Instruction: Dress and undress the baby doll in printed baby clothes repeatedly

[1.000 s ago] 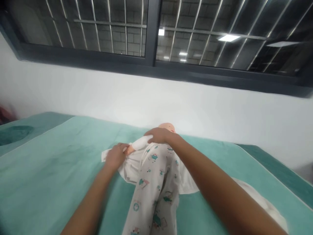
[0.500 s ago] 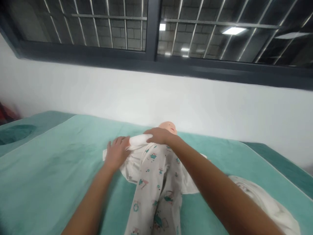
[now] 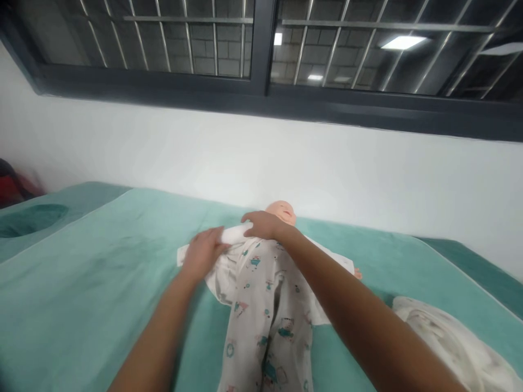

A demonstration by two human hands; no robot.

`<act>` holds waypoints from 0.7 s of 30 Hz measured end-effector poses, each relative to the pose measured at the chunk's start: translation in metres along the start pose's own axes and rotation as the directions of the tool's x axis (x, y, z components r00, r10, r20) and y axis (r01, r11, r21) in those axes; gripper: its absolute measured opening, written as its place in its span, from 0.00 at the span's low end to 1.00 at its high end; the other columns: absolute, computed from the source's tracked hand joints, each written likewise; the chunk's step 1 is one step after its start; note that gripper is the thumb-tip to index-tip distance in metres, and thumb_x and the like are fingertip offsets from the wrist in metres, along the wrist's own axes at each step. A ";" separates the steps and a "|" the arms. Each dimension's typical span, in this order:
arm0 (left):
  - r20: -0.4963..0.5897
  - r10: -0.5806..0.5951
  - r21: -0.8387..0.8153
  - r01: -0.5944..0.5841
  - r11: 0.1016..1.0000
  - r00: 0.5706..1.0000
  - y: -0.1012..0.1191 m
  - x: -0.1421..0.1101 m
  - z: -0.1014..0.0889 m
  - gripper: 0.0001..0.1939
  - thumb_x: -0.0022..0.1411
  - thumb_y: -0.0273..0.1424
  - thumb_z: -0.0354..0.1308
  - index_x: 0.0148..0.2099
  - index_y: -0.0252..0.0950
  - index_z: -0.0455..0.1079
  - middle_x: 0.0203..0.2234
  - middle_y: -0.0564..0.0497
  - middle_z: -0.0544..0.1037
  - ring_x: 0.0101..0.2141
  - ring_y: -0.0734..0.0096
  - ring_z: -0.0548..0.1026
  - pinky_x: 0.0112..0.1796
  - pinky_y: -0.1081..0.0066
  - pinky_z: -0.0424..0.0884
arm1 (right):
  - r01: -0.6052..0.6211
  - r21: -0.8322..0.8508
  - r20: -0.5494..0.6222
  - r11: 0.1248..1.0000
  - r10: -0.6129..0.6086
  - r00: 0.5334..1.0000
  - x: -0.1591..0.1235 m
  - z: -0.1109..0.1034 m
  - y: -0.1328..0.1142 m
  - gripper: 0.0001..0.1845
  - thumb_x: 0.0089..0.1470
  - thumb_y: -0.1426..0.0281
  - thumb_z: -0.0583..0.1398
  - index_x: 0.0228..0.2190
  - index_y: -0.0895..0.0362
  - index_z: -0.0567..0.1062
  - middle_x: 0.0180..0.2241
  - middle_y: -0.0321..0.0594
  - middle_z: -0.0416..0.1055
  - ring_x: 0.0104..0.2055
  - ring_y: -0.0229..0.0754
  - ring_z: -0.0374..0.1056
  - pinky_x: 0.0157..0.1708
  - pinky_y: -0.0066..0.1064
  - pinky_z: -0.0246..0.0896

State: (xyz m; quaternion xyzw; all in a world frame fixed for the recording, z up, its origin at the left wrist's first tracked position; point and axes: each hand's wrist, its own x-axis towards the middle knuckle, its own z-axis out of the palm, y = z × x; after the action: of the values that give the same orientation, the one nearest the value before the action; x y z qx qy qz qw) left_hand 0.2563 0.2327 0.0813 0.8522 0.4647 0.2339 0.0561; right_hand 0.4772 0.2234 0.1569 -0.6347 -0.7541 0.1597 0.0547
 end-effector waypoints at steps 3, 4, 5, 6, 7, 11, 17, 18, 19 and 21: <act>0.092 -0.044 0.032 0.041 0.999 0.995 0.000 0.001 -0.001 0.15 0.64 0.37 0.53 0.53 0.43 0.67 0.46 0.50 0.75 0.47 0.62 0.72 0.47 0.65 0.63 | 0.020 0.025 -0.008 0.999 -0.020 1.000 0.001 0.002 -0.005 0.22 0.50 0.62 0.61 0.49 0.49 0.72 0.50 0.38 0.72 0.48 0.48 0.69 0.44 0.34 0.62; 0.095 -0.057 0.039 0.053 0.998 0.994 -0.001 0.002 -0.002 0.13 0.64 0.37 0.52 0.51 0.44 0.68 0.44 0.51 0.75 0.46 0.63 0.72 0.46 0.66 0.63 | 0.033 0.042 -0.023 0.999 -0.032 0.999 0.000 0.003 -0.007 0.21 0.51 0.63 0.60 0.48 0.49 0.73 0.49 0.38 0.72 0.48 0.48 0.69 0.44 0.34 0.62; 0.089 -0.070 0.045 0.066 0.997 0.994 -0.001 0.002 -0.004 0.12 0.65 0.37 0.52 0.49 0.44 0.69 0.44 0.51 0.75 0.46 0.63 0.72 0.45 0.67 0.63 | 0.047 0.062 -0.043 0.997 -0.045 0.998 -0.002 0.003 -0.008 0.19 0.52 0.64 0.59 0.47 0.50 0.74 0.49 0.37 0.73 0.48 0.47 0.69 0.45 0.34 0.61; 0.078 -0.088 0.050 0.084 0.995 0.993 -0.002 0.002 -0.006 0.12 0.65 0.37 0.52 0.49 0.44 0.69 0.44 0.51 0.75 0.46 0.63 0.71 0.45 0.67 0.63 | 0.057 0.087 -0.071 0.995 -0.051 0.996 -0.005 0.003 -0.008 0.17 0.53 0.66 0.57 0.46 0.51 0.74 0.49 0.37 0.73 0.49 0.46 0.68 0.46 0.34 0.61; 0.069 -0.107 0.055 0.103 0.993 0.992 -0.002 0.001 -0.008 0.12 0.65 0.36 0.52 0.49 0.44 0.68 0.45 0.51 0.74 0.47 0.63 0.71 0.46 0.67 0.62 | 0.061 0.116 -0.113 0.991 -0.048 0.992 -0.010 0.003 -0.008 0.16 0.55 0.67 0.55 0.45 0.51 0.75 0.49 0.37 0.73 0.49 0.46 0.68 0.48 0.34 0.60; 0.053 -0.178 0.063 0.175 0.983 0.983 -0.001 0.000 -0.010 0.14 0.65 0.35 0.50 0.53 0.44 0.66 0.49 0.49 0.73 0.49 0.62 0.70 0.47 0.65 0.61 | -0.029 0.287 -0.432 0.957 0.156 0.888 -0.042 0.014 0.010 0.16 0.58 0.67 0.51 0.42 0.51 0.76 0.48 0.36 0.74 0.51 0.43 0.67 0.51 0.34 0.59; 0.001 -0.276 0.033 0.276 0.961 0.961 0.001 -0.002 -0.006 0.14 0.65 0.35 0.49 0.51 0.44 0.68 0.49 0.50 0.73 0.48 0.62 0.70 0.45 0.66 0.63 | -0.299 0.378 -0.556 0.876 0.473 0.683 -0.104 0.061 0.070 0.18 0.53 0.69 0.51 0.43 0.53 0.74 0.48 0.39 0.73 0.50 0.46 0.67 0.51 0.37 0.58; 0.005 -0.294 0.029 0.294 0.955 0.956 0.001 -0.002 -0.005 0.14 0.65 0.35 0.49 0.51 0.44 0.68 0.49 0.50 0.73 0.48 0.62 0.70 0.45 0.66 0.63 | -0.354 0.365 -0.567 0.861 0.507 0.649 -0.111 0.067 0.078 0.18 0.53 0.69 0.51 0.43 0.52 0.74 0.47 0.39 0.73 0.49 0.47 0.67 0.49 0.37 0.58; 0.015 -0.310 0.028 0.309 0.951 0.951 0.001 -0.002 -0.004 0.14 0.65 0.35 0.48 0.51 0.44 0.68 0.49 0.50 0.73 0.48 0.62 0.70 0.44 0.66 0.63 | -0.406 0.360 -0.584 0.840 0.542 0.604 -0.116 0.072 0.084 0.18 0.53 0.70 0.51 0.43 0.51 0.74 0.47 0.38 0.74 0.48 0.47 0.68 0.47 0.37 0.59; 0.035 -0.326 0.031 0.325 0.945 0.945 0.000 -0.001 -0.002 0.15 0.65 0.36 0.48 0.52 0.44 0.67 0.50 0.50 0.73 0.48 0.62 0.70 0.45 0.65 0.63 | -0.489 0.376 -0.615 0.787 0.607 0.504 -0.123 0.076 0.093 0.17 0.52 0.69 0.51 0.41 0.50 0.74 0.43 0.37 0.75 0.44 0.47 0.69 0.41 0.35 0.60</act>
State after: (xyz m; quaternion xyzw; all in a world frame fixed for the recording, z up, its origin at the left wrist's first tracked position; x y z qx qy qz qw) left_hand 0.2556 0.2317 0.0826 0.7688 0.6006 0.1990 0.0926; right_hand 0.5662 0.1043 0.0711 -0.8446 -0.4166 -0.0307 0.3349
